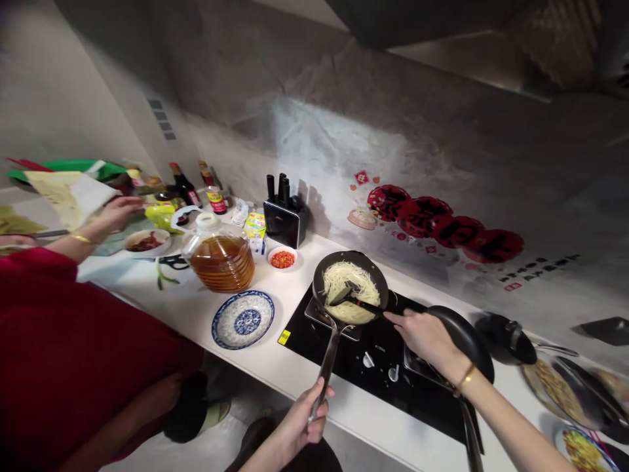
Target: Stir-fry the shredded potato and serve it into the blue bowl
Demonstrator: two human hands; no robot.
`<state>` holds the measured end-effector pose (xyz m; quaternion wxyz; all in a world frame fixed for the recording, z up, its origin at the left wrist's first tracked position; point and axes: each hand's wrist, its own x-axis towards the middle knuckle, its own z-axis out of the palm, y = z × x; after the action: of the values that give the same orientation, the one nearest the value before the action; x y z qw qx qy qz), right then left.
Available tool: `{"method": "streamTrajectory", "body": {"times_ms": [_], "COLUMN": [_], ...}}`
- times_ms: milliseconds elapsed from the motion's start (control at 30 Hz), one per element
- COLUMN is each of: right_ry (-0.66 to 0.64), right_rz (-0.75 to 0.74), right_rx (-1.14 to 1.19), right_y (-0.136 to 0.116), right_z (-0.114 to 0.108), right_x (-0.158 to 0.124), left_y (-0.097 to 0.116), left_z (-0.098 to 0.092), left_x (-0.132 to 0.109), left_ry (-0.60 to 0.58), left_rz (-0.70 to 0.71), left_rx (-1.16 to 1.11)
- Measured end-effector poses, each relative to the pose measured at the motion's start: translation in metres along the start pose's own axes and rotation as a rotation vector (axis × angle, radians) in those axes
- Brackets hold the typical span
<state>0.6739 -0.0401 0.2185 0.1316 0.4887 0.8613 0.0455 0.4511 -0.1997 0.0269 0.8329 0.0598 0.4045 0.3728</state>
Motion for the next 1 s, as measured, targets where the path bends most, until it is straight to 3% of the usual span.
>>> {"method": "streamTrajectory", "body": {"times_ms": [133, 233, 433, 533, 600, 733, 833, 900, 1000], "right_ry": [-0.041, -0.067, 0.078, 0.047, -0.013, -0.080, -0.097, -0.093, -0.056], "right_rz": [0.049, 0.032, 0.173, 0.250, 0.296, 0.308, 0.177, 0.064, 0.015], "right_rx": [0.041, 0.017, -0.120, 0.000, 0.074, 0.195, 0.252, 0.196, -0.012], "right_y": [0.032, 0.023, -0.015, -0.019, -0.014, 0.013, 0.029, 0.021, -0.016], "right_z": [-0.007, 0.005, 0.032, 0.039, 0.042, 0.035, 0.018, 0.009, 0.011], "right_x": [-0.032, -0.029, 0.031, 0.063, 0.070, 0.039, 0.006, -0.004, 0.006], "left_y": [0.001, 0.002, 0.003, 0.002, 0.002, 0.001, 0.002, 0.003, 0.004], "left_z": [0.001, 0.003, 0.004, 0.003, 0.002, 0.001, 0.002, 0.002, 0.002], "left_x": [0.000, -0.003, -0.005, -0.004, -0.003, -0.003, -0.004, -0.004, -0.006], "left_ry": [-0.002, -0.003, 0.006, 0.013, 0.008, -0.011, -0.022, -0.028, -0.029], "left_rz": [-0.011, -0.003, -0.012, -0.015, -0.006, -0.001, -0.002, -0.007, -0.013], "left_rx": [0.010, 0.011, 0.010, 0.020, 0.013, -0.002, -0.003, -0.002, 0.000]}}
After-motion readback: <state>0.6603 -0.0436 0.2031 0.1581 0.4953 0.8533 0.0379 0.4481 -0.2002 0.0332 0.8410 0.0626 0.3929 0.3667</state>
